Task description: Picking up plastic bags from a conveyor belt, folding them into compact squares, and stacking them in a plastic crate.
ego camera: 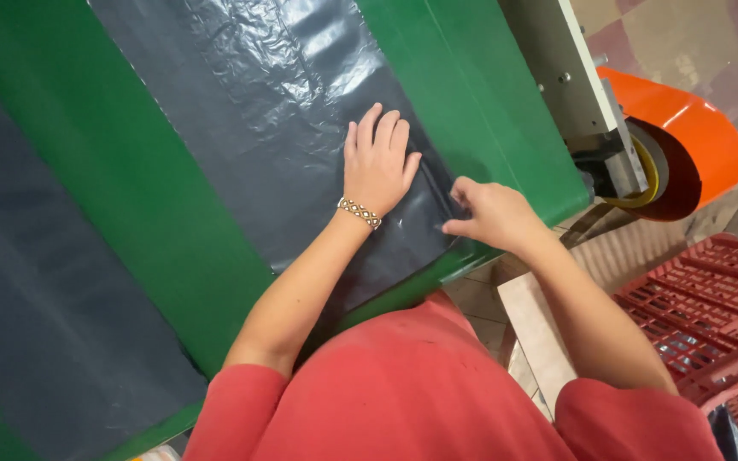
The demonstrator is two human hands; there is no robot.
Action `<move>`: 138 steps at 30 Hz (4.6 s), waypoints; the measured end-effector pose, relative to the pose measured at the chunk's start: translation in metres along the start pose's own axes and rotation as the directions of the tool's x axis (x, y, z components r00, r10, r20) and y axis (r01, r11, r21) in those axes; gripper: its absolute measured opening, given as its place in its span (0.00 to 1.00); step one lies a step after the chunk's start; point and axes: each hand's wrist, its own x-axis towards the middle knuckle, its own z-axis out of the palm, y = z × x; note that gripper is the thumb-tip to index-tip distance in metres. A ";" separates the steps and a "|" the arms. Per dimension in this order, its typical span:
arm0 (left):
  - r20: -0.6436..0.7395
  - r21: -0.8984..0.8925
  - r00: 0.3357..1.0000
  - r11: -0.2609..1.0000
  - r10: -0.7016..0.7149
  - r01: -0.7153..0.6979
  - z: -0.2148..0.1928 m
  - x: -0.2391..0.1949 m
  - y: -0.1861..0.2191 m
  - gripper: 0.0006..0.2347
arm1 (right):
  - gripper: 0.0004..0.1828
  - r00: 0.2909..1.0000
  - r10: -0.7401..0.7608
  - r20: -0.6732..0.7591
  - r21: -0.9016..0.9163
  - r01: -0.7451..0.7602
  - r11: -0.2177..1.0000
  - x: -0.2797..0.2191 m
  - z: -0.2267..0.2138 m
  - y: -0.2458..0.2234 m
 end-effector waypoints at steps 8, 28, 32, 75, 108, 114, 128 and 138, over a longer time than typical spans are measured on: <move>-0.049 0.039 0.985 0.986 0.164 -0.162 -0.016 0.008 0.010 0.15 | 0.18 0.998 0.051 0.040 0.216 -0.059 0.975 0.014 -0.003 0.020; 0.015 -0.308 0.955 0.910 0.295 -0.276 -0.010 0.000 0.011 0.03 | 0.18 0.790 -0.270 0.550 0.661 -0.214 0.719 0.027 -0.040 0.033; 0.005 -0.299 0.953 0.910 0.304 -0.289 -0.008 -0.001 0.011 0.02 | 0.16 0.844 -0.352 0.406 0.844 -0.197 0.500 0.044 -0.020 0.045; 0.496 0.293 0.803 0.934 -0.331 0.204 -0.036 0.027 0.021 0.50 | 0.37 0.681 -0.087 0.727 0.478 -0.411 0.776 0.012 -0.022 0.022; 0.424 -0.052 0.879 0.975 0.216 -0.214 -0.129 -0.094 0.033 0.40 | 0.40 0.876 0.313 -0.367 0.003 -0.335 0.942 -0.008 0.034 -0.019; 0.617 0.041 0.784 0.992 0.067 -0.118 -0.162 -0.143 -0.009 0.37 | 0.43 0.829 0.426 -0.362 0.091 -0.424 0.901 0.011 0.055 -0.014; 0.109 0.181 0.994 0.983 0.014 -0.034 -0.129 -0.207 -0.002 0.35 | 0.32 0.868 0.197 -0.456 0.698 0.212 0.684 -0.026 0.013 -0.052; 0.553 -0.281 0.826 0.907 -0.115 0.314 -0.274 -0.185 -0.050 0.07 | 0.43 0.859 -0.506 0.082 0.973 0.042 0.228 -0.076 -0.005 -0.017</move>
